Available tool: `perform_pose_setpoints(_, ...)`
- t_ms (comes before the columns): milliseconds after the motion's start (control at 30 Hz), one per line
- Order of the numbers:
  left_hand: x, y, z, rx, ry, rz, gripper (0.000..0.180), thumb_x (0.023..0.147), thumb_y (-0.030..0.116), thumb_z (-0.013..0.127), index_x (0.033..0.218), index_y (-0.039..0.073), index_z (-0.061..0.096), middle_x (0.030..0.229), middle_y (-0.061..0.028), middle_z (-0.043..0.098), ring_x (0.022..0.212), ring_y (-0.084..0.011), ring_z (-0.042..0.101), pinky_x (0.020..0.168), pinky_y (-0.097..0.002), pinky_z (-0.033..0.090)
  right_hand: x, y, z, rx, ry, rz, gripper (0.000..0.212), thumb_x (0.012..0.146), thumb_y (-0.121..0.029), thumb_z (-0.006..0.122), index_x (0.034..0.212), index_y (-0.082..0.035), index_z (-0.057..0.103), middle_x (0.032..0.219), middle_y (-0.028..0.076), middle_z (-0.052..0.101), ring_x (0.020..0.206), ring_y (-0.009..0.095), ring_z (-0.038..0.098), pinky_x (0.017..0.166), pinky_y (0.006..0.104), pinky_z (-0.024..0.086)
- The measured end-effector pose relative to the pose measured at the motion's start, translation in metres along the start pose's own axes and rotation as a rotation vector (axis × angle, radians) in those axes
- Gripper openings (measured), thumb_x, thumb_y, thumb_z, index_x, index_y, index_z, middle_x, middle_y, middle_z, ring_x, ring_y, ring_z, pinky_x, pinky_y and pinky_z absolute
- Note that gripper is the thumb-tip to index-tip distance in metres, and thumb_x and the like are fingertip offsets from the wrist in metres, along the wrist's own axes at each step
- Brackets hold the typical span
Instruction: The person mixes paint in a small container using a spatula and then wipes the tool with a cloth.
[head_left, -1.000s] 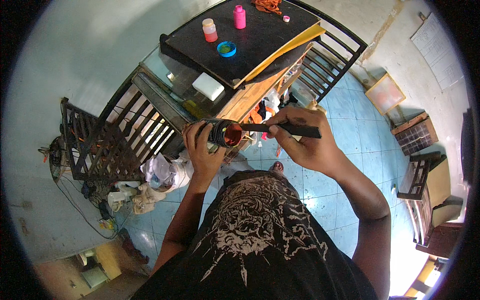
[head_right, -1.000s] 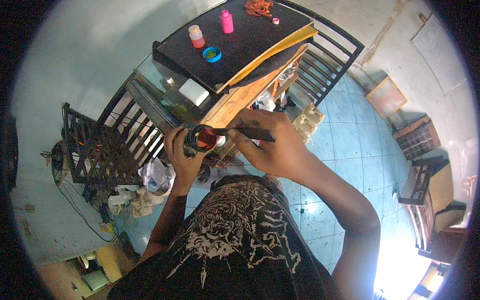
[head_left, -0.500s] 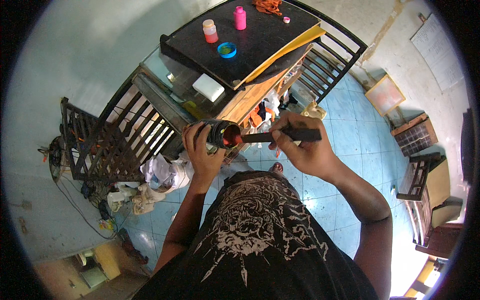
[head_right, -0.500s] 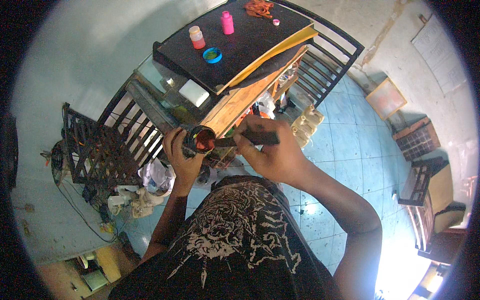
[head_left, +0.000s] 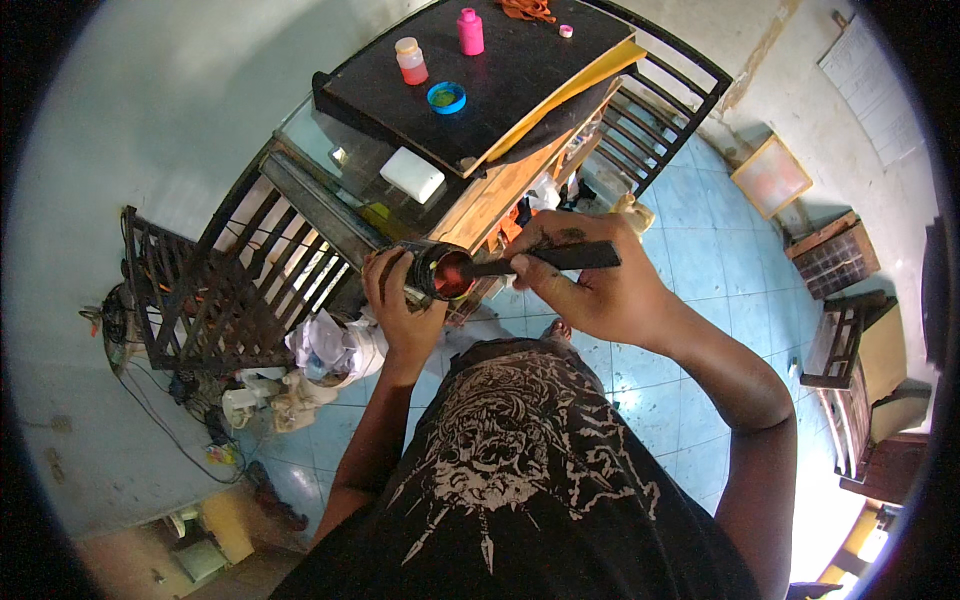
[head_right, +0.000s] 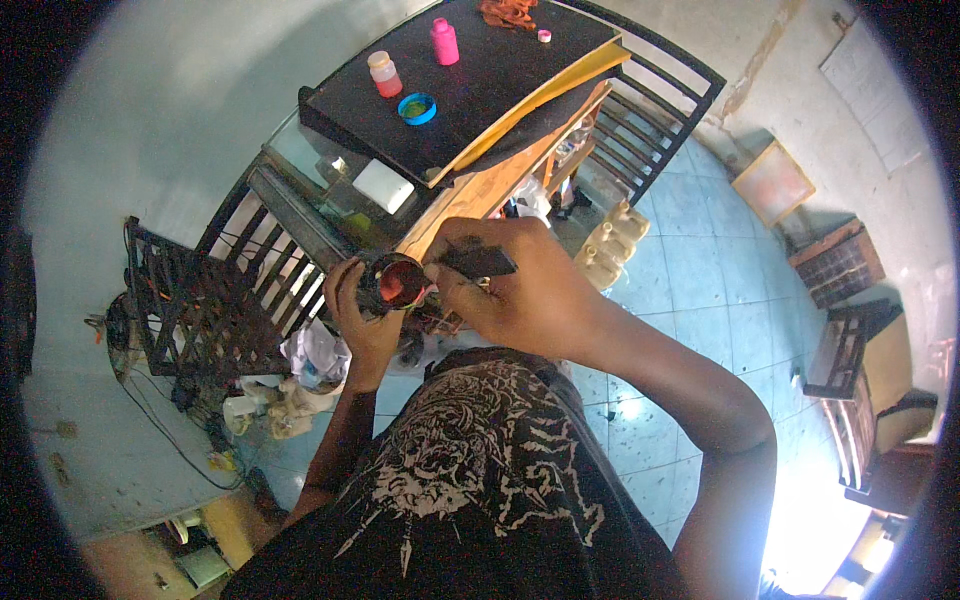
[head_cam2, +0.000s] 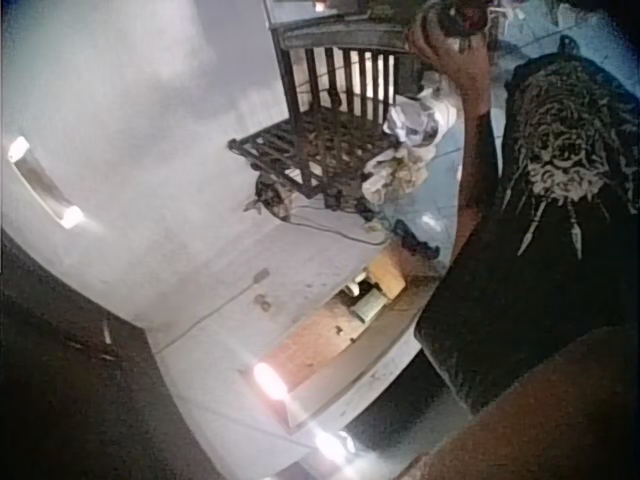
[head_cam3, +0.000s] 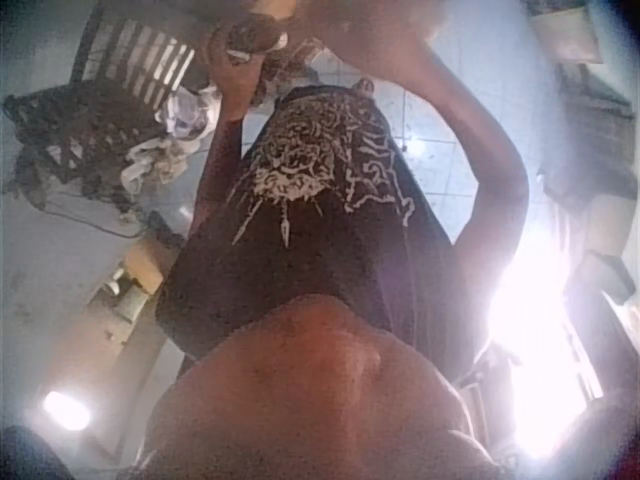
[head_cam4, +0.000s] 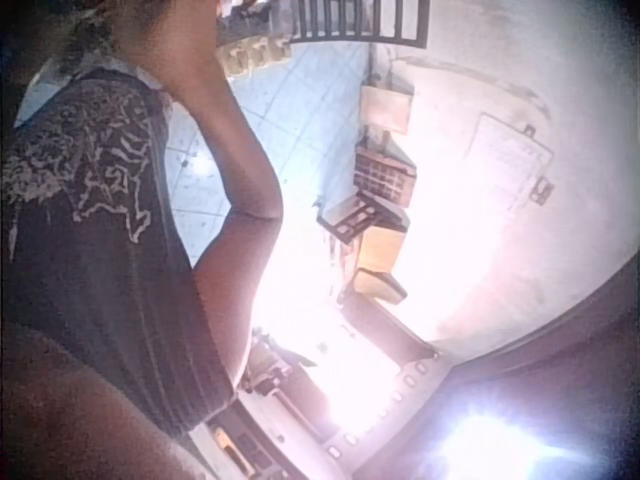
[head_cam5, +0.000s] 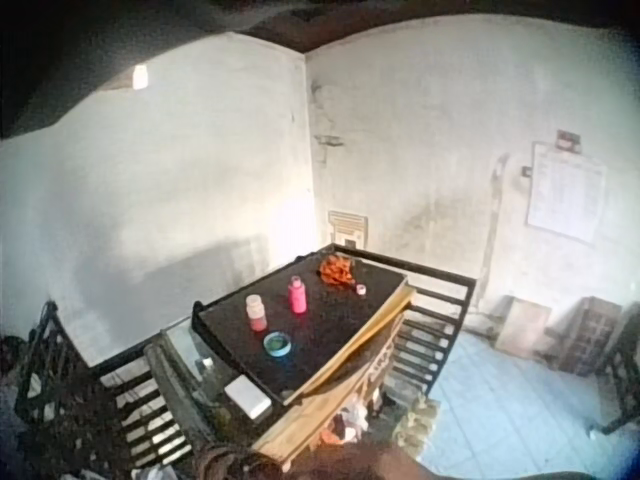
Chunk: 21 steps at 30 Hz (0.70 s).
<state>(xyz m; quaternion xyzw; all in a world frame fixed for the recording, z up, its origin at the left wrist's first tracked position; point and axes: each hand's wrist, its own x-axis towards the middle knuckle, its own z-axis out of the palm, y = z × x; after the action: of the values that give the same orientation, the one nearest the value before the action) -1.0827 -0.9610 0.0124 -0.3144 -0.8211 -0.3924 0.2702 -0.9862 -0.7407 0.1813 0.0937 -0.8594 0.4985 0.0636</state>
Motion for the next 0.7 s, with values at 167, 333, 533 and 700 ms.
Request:
perform_pose_setpoints(167,0.000,-0.003,-0.004,0.026,0.013,0.003,0.073,0.062,0.012,0.086,0.123,0.001,0.046,0.124,-0.0149,0.046,0.119,-0.0327,0.045,0.101,-0.0443,0.039,0.004,0.005,0.001,-0.128,0.069,-0.218,0.010,0.084,-0.007,0.063,0.092,0.000,0.064,0.075,0.010,0.065,0.069,0.019,0.064,0.062,0.0312,0.049)
perform_pose_setpoints(333,0.003,0.001,-0.007,0.040,0.017,0.023,0.071,0.062,0.011,0.085,0.122,0.001,0.048,0.123,-0.0146,0.049,0.117,-0.0321,0.048,0.100,-0.0431,0.040,0.008,-0.002,0.000,-0.274,-0.023,-0.349,0.014,0.082,-0.006,0.062,0.095,-0.001,0.064,0.081,0.012,0.066,0.071,0.026,0.066,0.065,0.0353,0.051)
perform_pose_setpoints(533,0.001,0.005,-0.003,-0.120,-0.021,-0.101,0.067,0.061,0.015,0.084,0.118,0.001,0.051,0.120,-0.0154,0.054,0.114,-0.0337,0.051,0.102,-0.0455,0.038,0.024,0.003,0.016,-0.136,-0.117,-0.343,0.018,0.082,-0.009,0.062,0.098,-0.002,0.064,0.089,0.015,0.067,0.081,0.031,0.066,0.072,0.0387,0.053)
perform_pose_setpoints(700,0.007,0.013,-0.008,-0.188,-0.068,-0.169,0.066,0.062,0.019,0.086,0.116,0.001,0.054,0.118,-0.0156,0.056,0.113,-0.0320,0.053,0.100,-0.0440,0.040,0.037,-0.017,0.010,-0.360,-0.269,-0.301,0.020,0.083,-0.013,0.063,0.098,-0.001,0.063,0.090,0.015,0.067,0.083,0.033,0.066,0.074,0.0399,0.052)
